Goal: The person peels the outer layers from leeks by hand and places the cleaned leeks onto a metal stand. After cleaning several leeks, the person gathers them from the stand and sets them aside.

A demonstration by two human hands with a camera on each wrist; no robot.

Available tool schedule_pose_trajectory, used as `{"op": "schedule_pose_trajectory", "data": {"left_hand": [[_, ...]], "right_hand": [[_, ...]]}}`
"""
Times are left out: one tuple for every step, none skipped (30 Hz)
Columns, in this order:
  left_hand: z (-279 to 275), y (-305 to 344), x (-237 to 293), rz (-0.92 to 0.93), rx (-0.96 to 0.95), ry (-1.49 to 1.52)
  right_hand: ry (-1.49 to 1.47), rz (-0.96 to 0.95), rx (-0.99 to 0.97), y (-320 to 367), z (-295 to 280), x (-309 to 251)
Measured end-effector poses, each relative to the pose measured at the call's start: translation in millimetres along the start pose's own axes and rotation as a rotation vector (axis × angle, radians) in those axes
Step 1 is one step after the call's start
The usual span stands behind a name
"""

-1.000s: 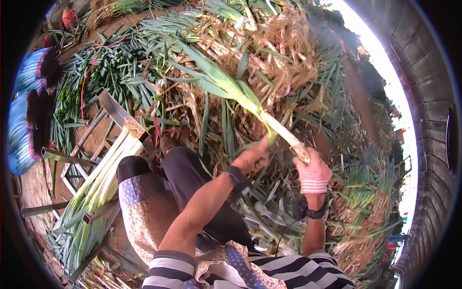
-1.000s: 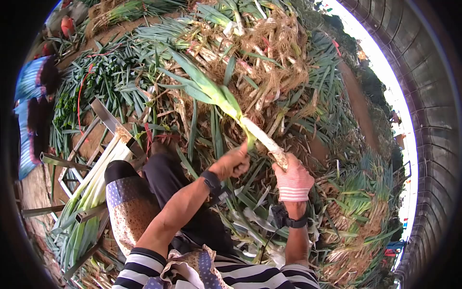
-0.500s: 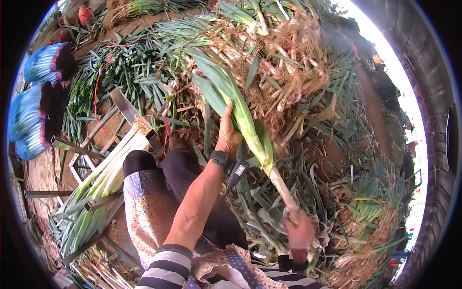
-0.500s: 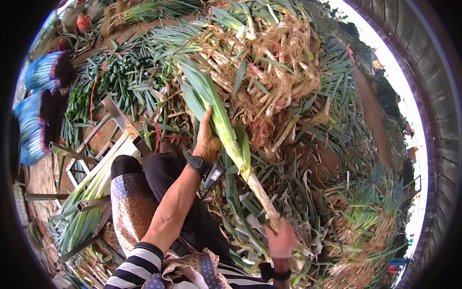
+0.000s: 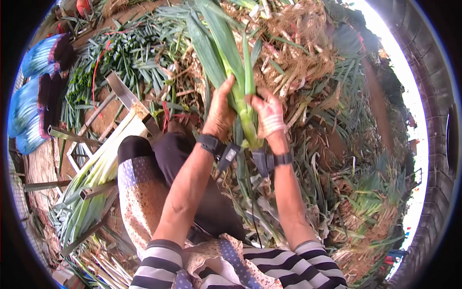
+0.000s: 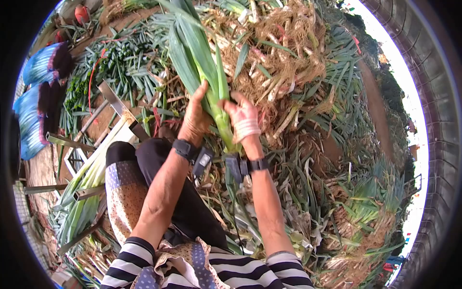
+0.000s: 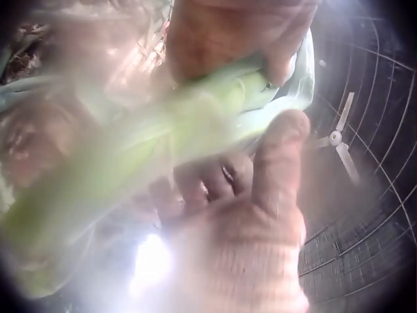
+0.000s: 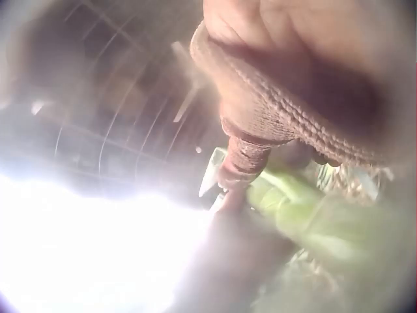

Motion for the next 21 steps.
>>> {"op": "schedule_pose_trajectory", "data": {"left_hand": [[1,-1,4,-0.020,0.008,0.014],[-11,-8,3,-0.012,0.019,-0.026],[-2,-6,10,0.022,0.000,-0.025],[-6,-10,11,-0.001,-0.041,0.109],[-11,-14,12,-0.022,-0.081,0.240],[-9,-12,16,-0.035,-0.053,0.221],[-6,-10,16,-0.033,-0.024,0.232],[-7,-8,14,-0.047,-0.012,0.263],[-9,-5,10,-0.060,0.000,0.296],[-10,-3,6,-0.061,0.005,0.254],[-11,0,0,-0.068,0.021,0.219],[-7,3,1,-0.053,0.041,0.155],[1,6,8,-0.050,0.104,0.102],[-3,2,9,-0.044,0.053,0.145],[-8,-7,12,-0.035,-0.005,0.186],[-11,-13,18,0.023,-0.028,0.173],[-10,-16,28,0.081,-0.052,0.155],[-4,-13,41,0.254,-0.010,-0.022],[-5,-19,56,0.172,0.015,0.076],[-21,-34,67,0.222,-0.053,0.077],[-31,-46,75,0.275,-0.123,0.078]], "right_hand": [[-0.071,-0.154,0.021,4,7,-4],[-0.241,-0.131,0.031,15,2,-7],[-0.411,-0.106,0.039,33,-3,-10],[-0.616,-0.075,-0.013,55,3,-23],[-0.865,0.024,0.025,80,-2,-32],[-0.918,0.025,-0.188,91,-30,-17],[-0.813,0.008,-0.157,113,-32,-23],[-0.754,0.064,-0.220,132,-53,-7],[-0.700,0.094,-0.072,151,-47,-12],[-0.675,0.094,-0.026,163,-48,-8],[-0.643,0.103,0.026,179,-52,-5],[-0.588,0.077,0.050,192,-58,-2],[-0.423,0.206,0.084,203,-65,-8],[-0.214,0.261,0.215,219,-70,-6],[-0.006,0.307,0.342,236,-76,-2],[0.003,0.313,0.342,250,-84,5],[0.412,0.286,0.442,263,-95,17],[0.820,0.247,0.532,276,-107,31],[1.144,0.368,0.514,293,-127,52],[1.469,0.495,0.486,316,-154,74],[1.647,0.865,0.393,339,-183,98]]}}
Point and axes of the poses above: each hand's wrist, its own y-axis away from the middle knuckle, its own z-axis out of the palm, x = y × z, the point moved 1 cm from there along -y, towards the middle knuckle, and after that the axes turned 11 degrees about z, right-handed, at the moved point
